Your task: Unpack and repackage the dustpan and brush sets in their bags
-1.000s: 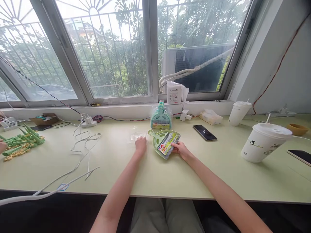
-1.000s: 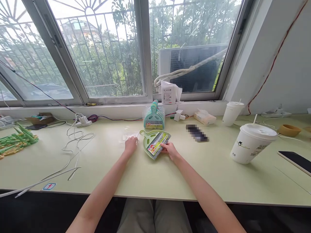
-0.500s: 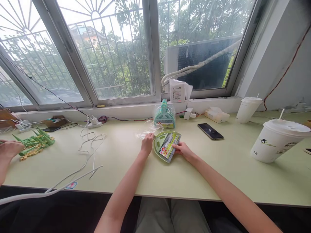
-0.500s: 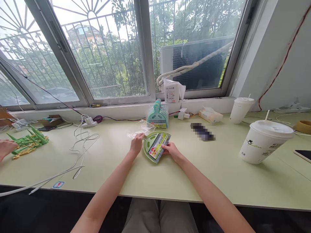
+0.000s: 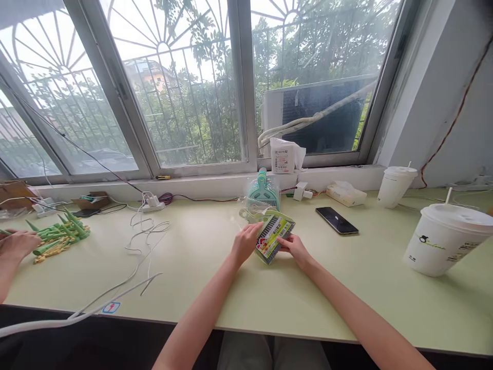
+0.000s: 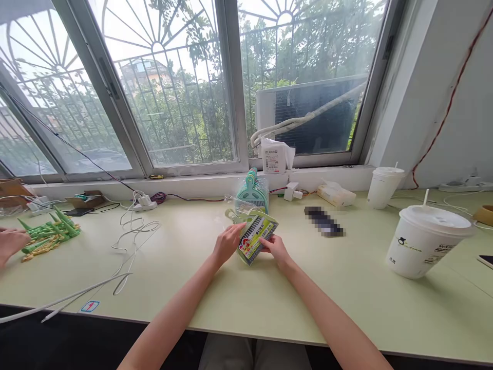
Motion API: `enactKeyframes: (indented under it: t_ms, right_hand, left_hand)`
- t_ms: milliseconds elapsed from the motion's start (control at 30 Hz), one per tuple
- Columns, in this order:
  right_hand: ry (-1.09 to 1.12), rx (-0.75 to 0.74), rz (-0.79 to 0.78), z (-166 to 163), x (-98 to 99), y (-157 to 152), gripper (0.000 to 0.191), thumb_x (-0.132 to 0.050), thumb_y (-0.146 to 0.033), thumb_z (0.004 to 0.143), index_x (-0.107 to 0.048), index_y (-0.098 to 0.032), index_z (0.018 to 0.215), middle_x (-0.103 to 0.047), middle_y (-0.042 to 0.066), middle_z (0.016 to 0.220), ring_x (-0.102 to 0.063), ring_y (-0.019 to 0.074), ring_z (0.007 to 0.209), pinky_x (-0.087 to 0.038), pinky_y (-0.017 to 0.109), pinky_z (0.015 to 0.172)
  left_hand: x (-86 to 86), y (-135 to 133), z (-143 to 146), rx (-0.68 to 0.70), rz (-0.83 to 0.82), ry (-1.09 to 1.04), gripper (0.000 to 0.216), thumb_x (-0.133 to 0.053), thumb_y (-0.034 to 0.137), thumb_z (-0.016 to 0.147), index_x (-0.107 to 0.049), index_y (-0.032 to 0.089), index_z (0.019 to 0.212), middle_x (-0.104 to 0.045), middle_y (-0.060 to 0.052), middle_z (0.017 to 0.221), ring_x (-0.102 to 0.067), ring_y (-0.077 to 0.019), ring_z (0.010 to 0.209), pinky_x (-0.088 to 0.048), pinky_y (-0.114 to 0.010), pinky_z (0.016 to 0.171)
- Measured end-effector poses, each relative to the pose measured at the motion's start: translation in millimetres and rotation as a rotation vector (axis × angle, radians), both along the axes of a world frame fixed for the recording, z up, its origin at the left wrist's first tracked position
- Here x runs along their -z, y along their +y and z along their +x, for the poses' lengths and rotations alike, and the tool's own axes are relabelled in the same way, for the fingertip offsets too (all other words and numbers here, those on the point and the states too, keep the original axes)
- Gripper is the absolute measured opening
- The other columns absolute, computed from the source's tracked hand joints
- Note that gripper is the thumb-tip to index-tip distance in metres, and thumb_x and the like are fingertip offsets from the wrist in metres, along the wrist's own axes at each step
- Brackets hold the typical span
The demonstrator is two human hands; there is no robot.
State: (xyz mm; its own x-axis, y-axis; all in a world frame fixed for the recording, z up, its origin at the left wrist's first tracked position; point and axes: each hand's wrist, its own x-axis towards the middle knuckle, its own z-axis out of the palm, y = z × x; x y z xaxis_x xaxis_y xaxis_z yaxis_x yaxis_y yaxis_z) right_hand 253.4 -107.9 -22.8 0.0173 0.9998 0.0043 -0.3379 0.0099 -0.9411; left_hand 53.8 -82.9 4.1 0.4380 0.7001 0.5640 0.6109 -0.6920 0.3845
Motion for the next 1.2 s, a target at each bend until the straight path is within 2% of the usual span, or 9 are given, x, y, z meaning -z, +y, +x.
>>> enactKeyframes:
  t_ms: [100,233,433,500,600,700,900,1100,1200]
  right_hand:
    - [0.021,0.005,0.033,-3,-1.3,-2,0.040,-0.087,-0.033,0.057,-0.070,-0.012,0.086,-0.073,0.010,0.090,-0.070,0.0248,0.081,-0.062,0.037,0.071]
    - [0.082,0.032,0.091,-3,-6.4,-6,0.048,-0.087,-0.042,0.054,-0.069,-0.013,0.088,-0.073,0.009,0.095,-0.069,0.0250,0.086,-0.060,0.040,0.079]
    - [0.077,0.024,0.116,-1,-5.7,-5,0.053,-0.087,-0.048,0.053,-0.068,-0.015,0.090,-0.073,0.009,0.097,-0.069,0.0266,0.091,-0.057,0.044,0.086]
    - [0.066,0.016,0.120,-2,-3.1,-4,0.055,-0.087,-0.048,0.052,-0.068,-0.016,0.092,-0.073,0.009,0.099,-0.069,0.0278,0.093,-0.055,0.046,0.088]
    - [0.066,0.006,0.128,-3,1.2,-2,0.054,-0.086,-0.048,0.054,-0.068,-0.016,0.093,-0.072,0.009,0.101,-0.068,0.0286,0.094,-0.054,0.049,0.090]
    - [0.074,0.025,0.125,-3,4.3,0,0.051,-0.086,-0.048,0.055,-0.067,-0.017,0.091,-0.073,0.008,0.099,-0.069,0.0284,0.092,-0.053,0.052,0.091]
    - [0.088,0.126,0.153,0,1.7,0,0.050,-0.086,-0.046,0.057,-0.067,-0.017,0.093,-0.072,0.007,0.103,-0.067,0.0269,0.098,-0.054,0.048,0.093]
    - [0.137,0.085,0.094,3,-5.0,-2,0.049,-0.087,-0.042,0.055,-0.068,-0.016,0.092,-0.072,0.008,0.104,-0.068,0.0249,0.096,-0.055,0.044,0.091]
    - [0.115,0.032,0.051,4,-7.1,-3,0.049,-0.089,-0.041,0.052,-0.069,-0.014,0.087,-0.073,0.009,0.098,-0.069,0.0238,0.090,-0.057,0.043,0.088]
  left_hand:
    - [-3.3,-6,6,0.069,0.063,-0.128,0.038,-0.042,0.023,0.093,-0.052,0.030,0.129,-0.058,-0.005,0.131,-0.049,-0.0214,0.126,-0.028,-0.046,0.115]
    - [-7.9,-1,7,-0.199,0.136,-0.598,0.070,-0.063,0.039,0.083,-0.027,0.028,0.142,-0.019,-0.010,0.157,-0.014,-0.0260,0.147,-0.007,-0.050,0.120]
    - [-6.0,19,-2,-0.116,-0.539,-1.069,0.097,-0.068,0.048,0.078,0.000,0.036,0.146,-0.001,-0.011,0.159,-0.016,-0.0258,0.146,-0.031,-0.042,0.112]
    - [-5.7,21,-3,-0.058,-0.616,-1.201,0.101,-0.070,0.050,0.076,-0.001,0.034,0.147,-0.006,-0.013,0.159,-0.020,-0.0255,0.145,-0.034,-0.039,0.111]
    - [-7.3,20,-4,0.261,-0.755,-1.263,0.088,-0.067,0.054,0.077,-0.022,0.023,0.147,-0.041,-0.016,0.146,-0.045,-0.0277,0.132,-0.043,-0.037,0.104]
    - [-5.5,17,1,0.356,-0.825,-1.250,0.083,-0.073,0.043,0.075,-0.029,0.028,0.145,-0.062,-0.008,0.126,-0.061,-0.0236,0.112,-0.049,-0.035,0.094]
    - [8.0,9,21,0.382,-1.153,-1.048,0.058,-0.076,0.040,0.073,-0.058,0.012,0.121,-0.069,-0.013,0.112,-0.065,-0.0251,0.104,-0.051,-0.035,0.088]
    - [4.6,11,20,0.407,-0.966,-1.169,0.053,-0.073,0.037,0.076,-0.054,0.023,0.124,-0.067,-0.004,0.118,-0.064,-0.0206,0.105,-0.050,-0.033,0.089]
    - [3.6,10,16,0.387,-1.060,-1.094,0.049,-0.071,0.036,0.078,-0.056,0.020,0.122,-0.068,-0.006,0.116,-0.065,-0.0215,0.102,-0.051,-0.033,0.087]
